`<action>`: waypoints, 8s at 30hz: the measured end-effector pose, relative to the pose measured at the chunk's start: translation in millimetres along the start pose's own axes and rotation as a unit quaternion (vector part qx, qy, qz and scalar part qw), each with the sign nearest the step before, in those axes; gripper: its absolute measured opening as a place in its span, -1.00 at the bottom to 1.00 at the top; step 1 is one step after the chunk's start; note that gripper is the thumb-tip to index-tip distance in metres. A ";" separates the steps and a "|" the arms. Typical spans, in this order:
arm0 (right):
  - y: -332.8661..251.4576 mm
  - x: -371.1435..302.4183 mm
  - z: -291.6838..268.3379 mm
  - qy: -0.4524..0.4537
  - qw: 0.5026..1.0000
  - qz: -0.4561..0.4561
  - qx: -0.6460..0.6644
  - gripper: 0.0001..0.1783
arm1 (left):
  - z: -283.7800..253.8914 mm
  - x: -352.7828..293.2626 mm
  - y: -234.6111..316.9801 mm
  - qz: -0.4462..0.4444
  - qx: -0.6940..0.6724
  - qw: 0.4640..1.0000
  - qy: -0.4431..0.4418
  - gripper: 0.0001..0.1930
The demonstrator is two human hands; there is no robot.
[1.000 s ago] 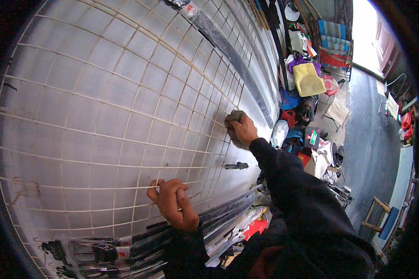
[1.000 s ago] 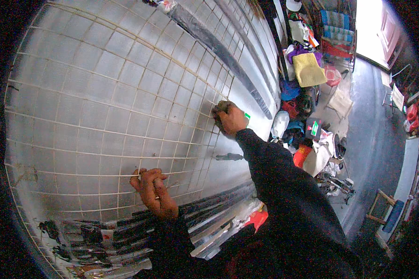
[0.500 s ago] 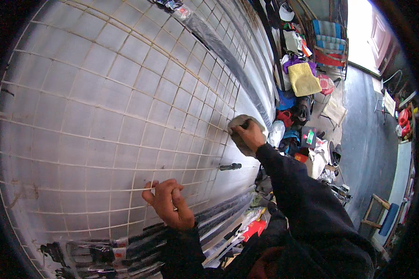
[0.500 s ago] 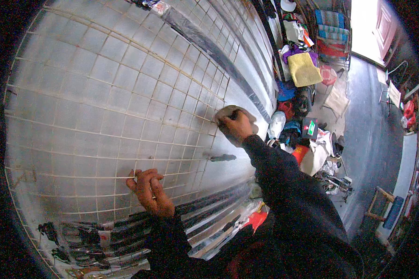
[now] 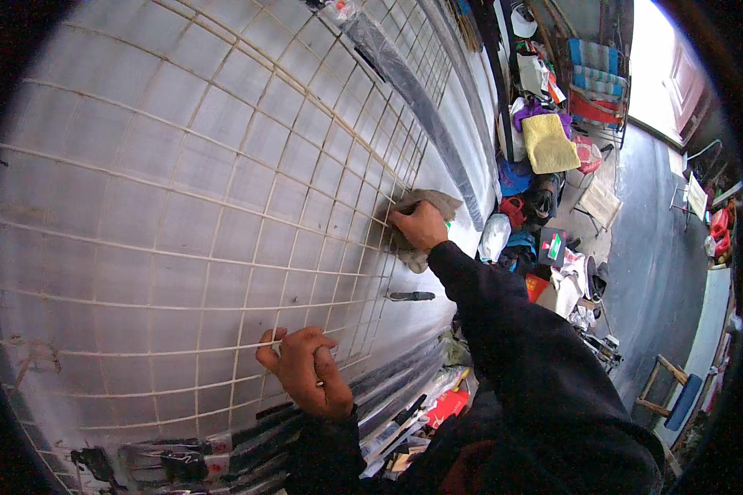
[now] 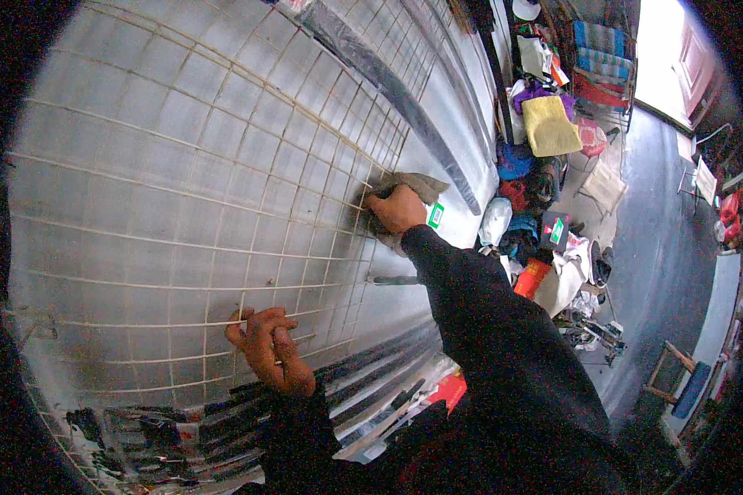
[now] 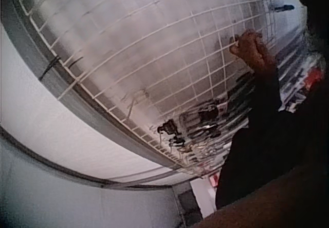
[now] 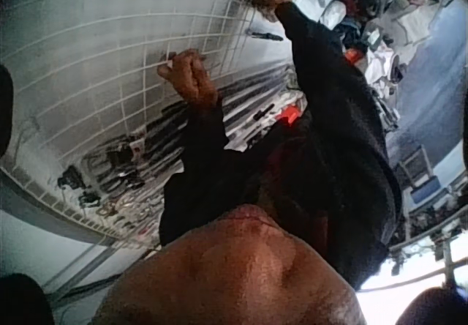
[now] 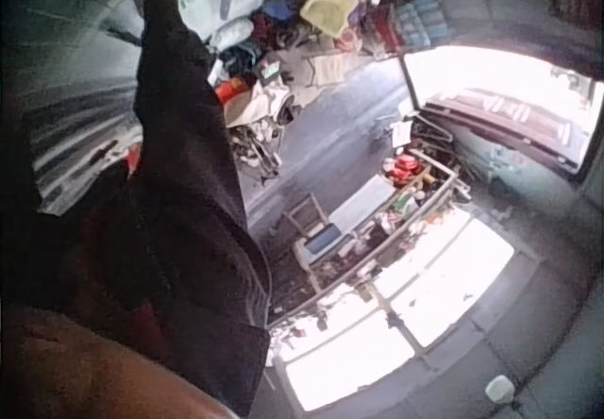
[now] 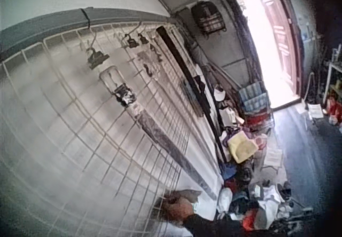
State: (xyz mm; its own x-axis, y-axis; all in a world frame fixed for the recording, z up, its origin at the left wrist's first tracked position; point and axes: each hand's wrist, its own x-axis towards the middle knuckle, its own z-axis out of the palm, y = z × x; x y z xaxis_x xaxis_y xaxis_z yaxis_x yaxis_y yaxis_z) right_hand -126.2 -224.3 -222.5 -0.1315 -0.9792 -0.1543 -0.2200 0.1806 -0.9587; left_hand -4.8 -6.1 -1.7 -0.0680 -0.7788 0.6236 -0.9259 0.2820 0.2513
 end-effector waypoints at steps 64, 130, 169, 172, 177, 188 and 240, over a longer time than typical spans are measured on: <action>79.1 21.2 20.5 0.004 0.961 0.094 0.260 -0.63 | -1.9 -0.1 -4.5 -0.010 0.027 1.000 -0.009 -0.79; 103.0 -38.0 22.9 -0.014 0.732 0.245 0.635 -0.80 | 2.1 2.9 -3.0 -0.004 0.028 0.999 0.019 -0.74; -24.7 -11.5 -11.4 0.006 0.998 -0.052 0.037 -0.70 | -6.6 -1.4 -1.5 0.000 -0.024 0.999 -0.021 -0.71; -22.9 -14.6 -4.1 0.021 0.996 -0.045 -0.074 -0.65 | -5.3 -0.1 -0.7 0.002 -0.042 0.999 -0.006 -0.72; -4.4 -23.1 5.8 0.015 0.979 -0.058 0.193 -0.72 | -2.8 4.4 -4.5 0.020 -0.006 1.000 0.009 -0.83; -27.2 -16.1 -30.9 0.016 0.986 -0.131 -0.106 -0.58 | -2.5 1.0 0.8 0.026 -0.024 0.999 0.024 -0.84; -20.0 -13.6 -32.6 0.068 0.975 -0.167 -0.130 -0.69 | -2.9 -0.3 -4.6 0.044 -0.005 0.999 0.011 -0.87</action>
State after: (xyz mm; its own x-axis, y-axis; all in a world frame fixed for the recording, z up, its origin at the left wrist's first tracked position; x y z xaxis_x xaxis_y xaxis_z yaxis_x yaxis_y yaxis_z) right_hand -151.5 -211.6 -193.4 -0.1336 -0.9693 0.2065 -0.5076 -0.1120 -0.8543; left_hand 0.6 -5.5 -0.9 -0.1402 -0.7383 0.6597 -0.9133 0.3538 0.2019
